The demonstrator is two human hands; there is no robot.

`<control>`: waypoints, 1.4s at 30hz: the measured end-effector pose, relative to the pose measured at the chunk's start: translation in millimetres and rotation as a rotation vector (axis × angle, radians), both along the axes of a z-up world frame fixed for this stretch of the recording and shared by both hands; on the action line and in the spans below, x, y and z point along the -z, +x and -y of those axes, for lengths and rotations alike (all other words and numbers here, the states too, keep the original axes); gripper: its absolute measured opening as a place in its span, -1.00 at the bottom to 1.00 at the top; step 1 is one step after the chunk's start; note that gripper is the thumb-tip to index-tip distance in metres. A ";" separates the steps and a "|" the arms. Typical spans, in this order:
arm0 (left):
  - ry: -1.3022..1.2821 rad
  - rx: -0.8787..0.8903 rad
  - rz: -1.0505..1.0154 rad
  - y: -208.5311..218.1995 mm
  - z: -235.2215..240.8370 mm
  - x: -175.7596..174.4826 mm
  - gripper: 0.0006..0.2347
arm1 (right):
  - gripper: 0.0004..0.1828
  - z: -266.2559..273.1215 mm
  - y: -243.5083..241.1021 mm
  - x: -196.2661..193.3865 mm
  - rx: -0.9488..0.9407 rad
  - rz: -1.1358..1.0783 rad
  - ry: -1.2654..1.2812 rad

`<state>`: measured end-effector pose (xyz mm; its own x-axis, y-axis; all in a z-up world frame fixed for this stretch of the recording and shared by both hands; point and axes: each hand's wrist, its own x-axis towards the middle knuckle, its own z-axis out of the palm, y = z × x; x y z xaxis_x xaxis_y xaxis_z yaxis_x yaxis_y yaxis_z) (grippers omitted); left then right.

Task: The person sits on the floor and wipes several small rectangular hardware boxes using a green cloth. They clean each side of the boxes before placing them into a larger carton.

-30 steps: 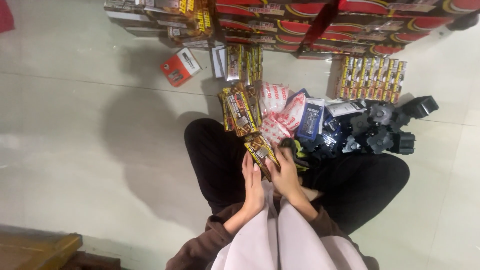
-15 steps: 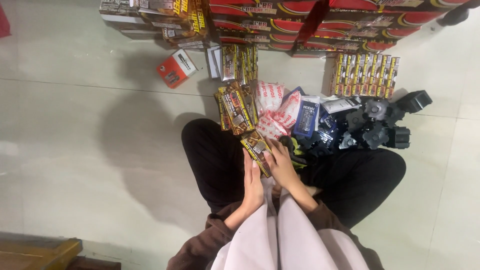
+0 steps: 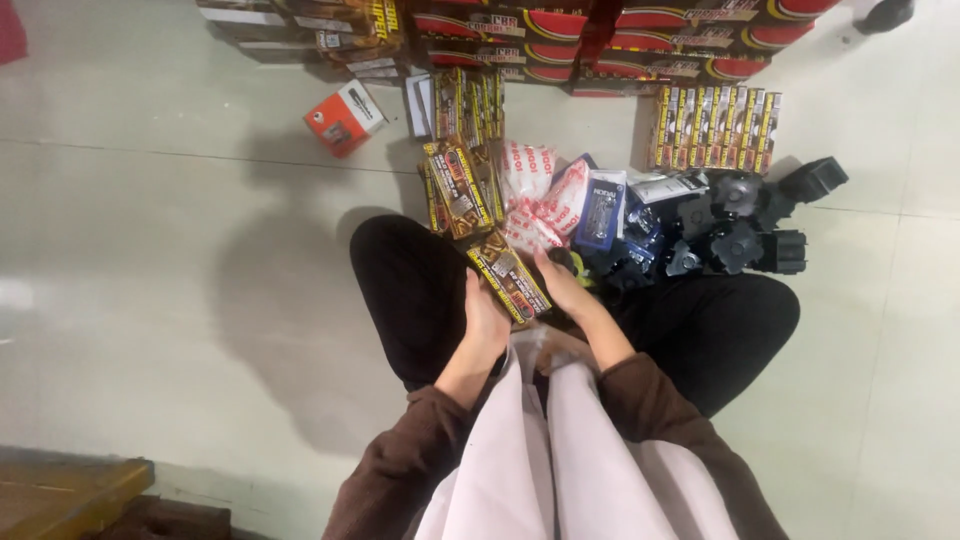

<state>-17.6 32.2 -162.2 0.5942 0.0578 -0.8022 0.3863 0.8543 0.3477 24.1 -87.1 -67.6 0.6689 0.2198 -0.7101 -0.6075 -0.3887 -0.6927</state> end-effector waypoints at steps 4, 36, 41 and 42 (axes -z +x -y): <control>-0.024 -0.058 -0.006 15.3 -0.9 12.3 -0.38 | -0.11 -17.3 2.4 -73.7 -0.028 0.000 -0.041; -0.148 -0.270 0.048 23.3 9.0 52.0 -0.27 | 0.00 -12.2 2.1 -53.6 -0.392 0.044 -0.145; -0.165 -0.307 0.036 13.1 8.3 49.3 -0.28 | 0.19 -0.4 10.5 44.8 -0.435 0.019 -0.201; -0.173 -0.312 0.024 11.8 8.7 49.7 -0.29 | 0.20 2.1 12.5 58.7 -0.420 0.016 -0.181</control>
